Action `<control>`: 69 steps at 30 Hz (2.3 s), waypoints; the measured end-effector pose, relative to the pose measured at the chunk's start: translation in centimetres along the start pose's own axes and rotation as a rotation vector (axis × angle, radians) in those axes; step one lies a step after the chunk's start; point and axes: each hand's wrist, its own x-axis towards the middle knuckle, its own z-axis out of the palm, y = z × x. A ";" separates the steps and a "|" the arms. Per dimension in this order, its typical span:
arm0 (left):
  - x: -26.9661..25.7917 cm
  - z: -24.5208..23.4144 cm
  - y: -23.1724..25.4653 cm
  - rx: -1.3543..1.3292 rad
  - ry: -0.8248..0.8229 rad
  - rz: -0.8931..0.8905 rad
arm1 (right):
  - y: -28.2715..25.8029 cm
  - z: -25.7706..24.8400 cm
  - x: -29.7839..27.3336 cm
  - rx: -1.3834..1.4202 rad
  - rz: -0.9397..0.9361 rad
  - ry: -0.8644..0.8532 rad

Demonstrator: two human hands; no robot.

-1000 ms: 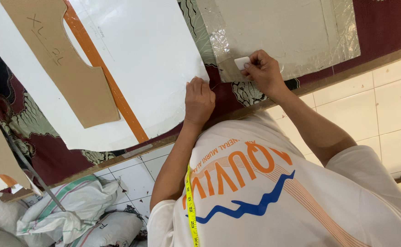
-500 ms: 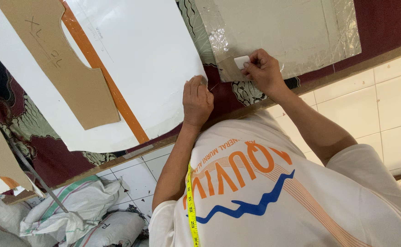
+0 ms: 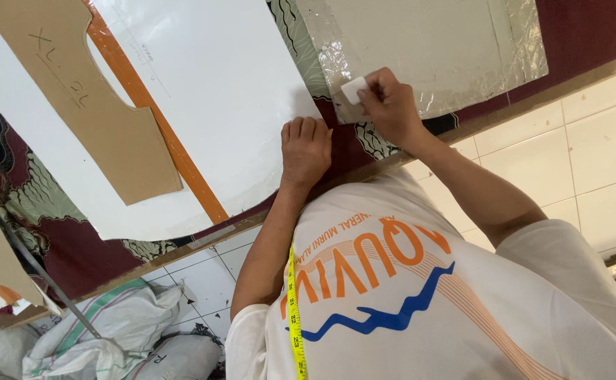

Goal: The person places a cardboard template on a patterned fabric, traces its outline with a white marker, and uses a measuring tape to mark dimensions. The person then moves to another section of fabric and repeats the tracing and measuring process.

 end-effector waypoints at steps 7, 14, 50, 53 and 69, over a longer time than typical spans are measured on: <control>-0.5 0.4 -1.9 -0.081 -0.034 -0.036 | -1.9 4.9 3.1 -0.267 -0.291 0.026; 0.1 0.0 -4.1 -0.041 -0.113 -0.072 | -1.3 7.2 4.6 -0.520 -0.435 0.064; -0.6 -3.9 -10.8 -0.208 -0.060 -0.093 | -1.9 4.5 -8.6 0.554 0.374 0.078; -4.1 -7.0 -15.4 -0.050 0.113 -0.312 | -0.7 4.5 -8.0 0.941 0.423 0.055; -15.0 -17.2 -27.2 0.080 -0.006 -1.368 | -5.4 10.1 -1.8 0.123 0.405 0.072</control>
